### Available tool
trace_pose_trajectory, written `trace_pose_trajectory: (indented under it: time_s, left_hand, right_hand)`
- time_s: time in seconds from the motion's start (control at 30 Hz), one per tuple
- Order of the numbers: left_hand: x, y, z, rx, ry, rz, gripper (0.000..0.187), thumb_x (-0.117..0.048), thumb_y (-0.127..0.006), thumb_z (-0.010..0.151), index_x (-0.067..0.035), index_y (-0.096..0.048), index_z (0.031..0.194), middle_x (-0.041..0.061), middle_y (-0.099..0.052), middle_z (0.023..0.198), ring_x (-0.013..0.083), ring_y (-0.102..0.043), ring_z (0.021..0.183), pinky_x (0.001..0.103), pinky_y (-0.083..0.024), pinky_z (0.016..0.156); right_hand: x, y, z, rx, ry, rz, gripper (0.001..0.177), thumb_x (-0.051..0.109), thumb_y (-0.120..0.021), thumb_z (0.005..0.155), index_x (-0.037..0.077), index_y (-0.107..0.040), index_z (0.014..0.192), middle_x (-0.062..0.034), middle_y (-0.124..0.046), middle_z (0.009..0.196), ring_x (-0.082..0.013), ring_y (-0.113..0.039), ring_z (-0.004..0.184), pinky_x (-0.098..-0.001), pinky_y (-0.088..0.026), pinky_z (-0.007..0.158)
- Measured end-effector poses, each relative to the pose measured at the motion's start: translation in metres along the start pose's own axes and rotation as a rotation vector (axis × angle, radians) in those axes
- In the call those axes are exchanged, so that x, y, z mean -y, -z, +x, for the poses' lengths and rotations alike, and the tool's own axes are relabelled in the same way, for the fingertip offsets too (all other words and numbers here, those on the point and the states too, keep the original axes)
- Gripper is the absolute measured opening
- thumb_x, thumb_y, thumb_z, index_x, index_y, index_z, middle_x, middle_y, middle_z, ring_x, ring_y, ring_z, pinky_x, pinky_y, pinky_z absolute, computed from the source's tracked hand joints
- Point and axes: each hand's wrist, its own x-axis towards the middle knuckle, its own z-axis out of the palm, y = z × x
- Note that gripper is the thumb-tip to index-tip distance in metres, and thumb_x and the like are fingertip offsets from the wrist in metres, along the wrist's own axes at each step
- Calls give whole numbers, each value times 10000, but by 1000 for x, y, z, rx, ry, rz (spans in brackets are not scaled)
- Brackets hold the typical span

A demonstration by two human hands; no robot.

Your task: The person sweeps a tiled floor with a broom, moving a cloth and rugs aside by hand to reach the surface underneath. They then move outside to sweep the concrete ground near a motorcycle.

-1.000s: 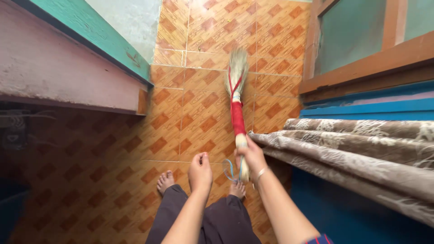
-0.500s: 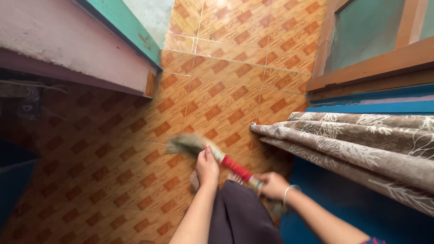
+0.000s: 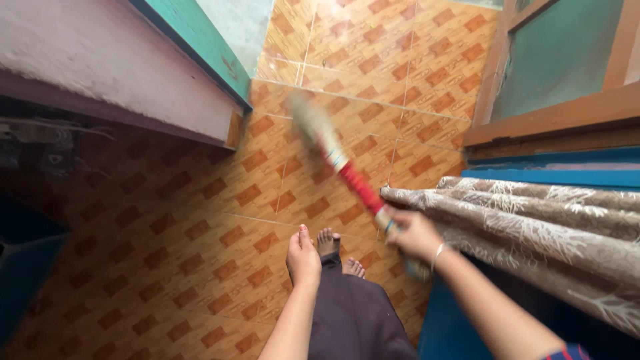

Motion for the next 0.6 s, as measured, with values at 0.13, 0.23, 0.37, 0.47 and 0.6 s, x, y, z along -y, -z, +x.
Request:
trace_pose_trajectory:
  time_s: [0.13,0.23,0.37,0.47,0.6]
  left_hand:
    - [-12,-7,13,-5,-31,-18,546,-550,-481,1001,-70,-697,1146,131,-759,979,266,-718,923,394,-529,844]
    - [-8,-16,30,-14,-91,-40,454,-452,-535,995,-62,-704,1154,124,-764,1017,248,-725,946,384,-537,856]
    - [-27,-23,36,71,-47,-198,437,-308,-584,951,-75,-613,1319,133,-751,1106,294,-734,932,407,-558,845]
    - [-42,-29,44,109,-3,-232,491,-269,-589,942,-84,-573,1397,141,-727,1186,340,-720,965,432,-547,858]
    - [-56,-30,50,44,-149,-3,502,-280,-616,944,-80,-593,1404,145,-720,1237,249,-692,1129,368,-519,964]
  right_hand:
    - [58,-36,-39,246,-218,89,758,20,-802,742,295,-617,1424,-77,-790,941,-114,-669,670,-310,-563,626]
    - [40,-70,-8,330,-217,166,658,19,-770,770,231,-667,1385,-53,-809,913,-80,-697,644,-281,-575,586]
    - [39,-67,45,221,-377,357,607,-7,-731,785,200,-706,1355,-99,-764,832,-156,-645,546,-333,-539,497]
    - [44,-51,91,55,-385,514,663,-67,-744,733,153,-692,1356,-102,-730,818,-183,-626,536,-357,-520,473]
    - [87,-12,100,-65,-298,553,759,-63,-732,734,128,-595,1456,-101,-688,808,-182,-611,543,-349,-520,485]
